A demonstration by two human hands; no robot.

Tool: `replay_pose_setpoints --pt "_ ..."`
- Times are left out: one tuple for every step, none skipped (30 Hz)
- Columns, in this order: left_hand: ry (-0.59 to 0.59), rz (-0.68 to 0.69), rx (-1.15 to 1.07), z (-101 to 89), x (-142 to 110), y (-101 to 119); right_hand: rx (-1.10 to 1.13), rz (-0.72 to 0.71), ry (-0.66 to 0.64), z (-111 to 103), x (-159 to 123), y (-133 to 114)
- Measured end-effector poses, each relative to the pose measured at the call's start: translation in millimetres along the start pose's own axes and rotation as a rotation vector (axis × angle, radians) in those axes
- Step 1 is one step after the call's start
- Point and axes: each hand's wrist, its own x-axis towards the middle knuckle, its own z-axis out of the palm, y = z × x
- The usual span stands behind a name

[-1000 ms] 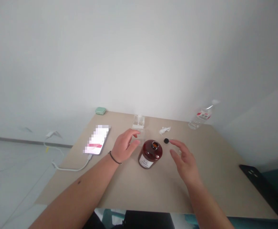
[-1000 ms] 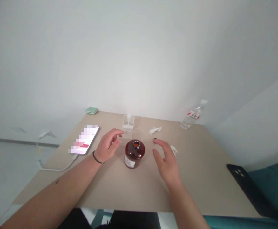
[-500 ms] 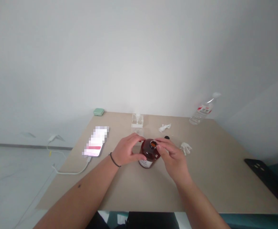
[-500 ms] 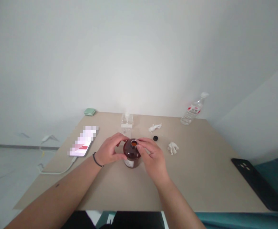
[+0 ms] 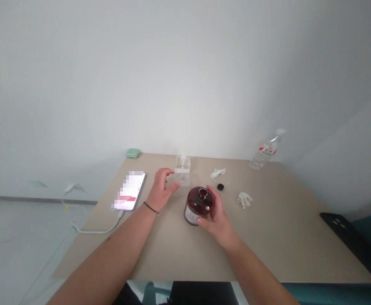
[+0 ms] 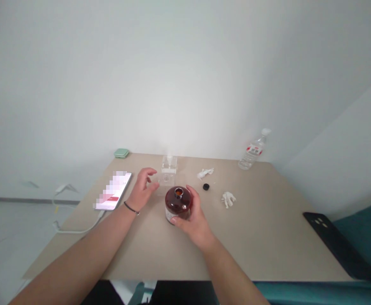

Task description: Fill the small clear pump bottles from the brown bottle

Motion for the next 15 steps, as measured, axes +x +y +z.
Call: replay_pose_setpoints --pt "-0.005 -0.048 -0.020 3.2 0 -5 0.018 0.015 0.016 2 2 2" --pt "-0.024 -0.099 -0.047 6.5 1 -9 0.040 0.028 0.035 3 3 4" --pt "-0.050 -0.153 -0.078 9.7 1 -13 0.069 0.041 0.055 3 5 5" --pt "-0.087 -0.193 -0.106 12.6 1 -15 0.105 0.052 0.073 3 5 6" --pt "-0.120 -0.217 -0.137 15.0 2 -17 0.147 0.059 0.090 2 6 5" --pt "-0.151 -0.239 -0.170 16.6 2 -17 0.190 0.062 0.101 1 6 4" --pt "-0.179 -0.258 -0.198 17.3 3 -16 0.229 0.062 0.102 -2 6 2" --pt "-0.200 -0.277 -0.218 17.3 4 -14 0.255 0.060 0.096 -6 7 -2" --pt "-0.215 -0.297 -0.227 16.6 5 -12 0.258 0.054 0.084 -11 8 -7" --pt "-0.225 -0.317 -0.225 15.3 6 -9 0.237 0.048 0.067 -16 9 -13" --pt "-0.229 -0.334 -0.215 13.7 6 -5 0.195 0.041 0.052 -22 12 -19" --pt "-0.231 -0.342 -0.206 11.8 6 -2 0.134 0.036 0.039 -29 15 -26" --pt "-0.231 -0.340 -0.202 10.0 6 1 0.062 0.030 0.029 -35 19 -34" --pt "-0.233 -0.328 -0.206 8.3 6 4 -0.019 0.024 0.019 -41 24 -41" --pt "-0.237 -0.308 -0.213 6.8 5 5 -0.098 0.022 0.002 -46 28 -48"
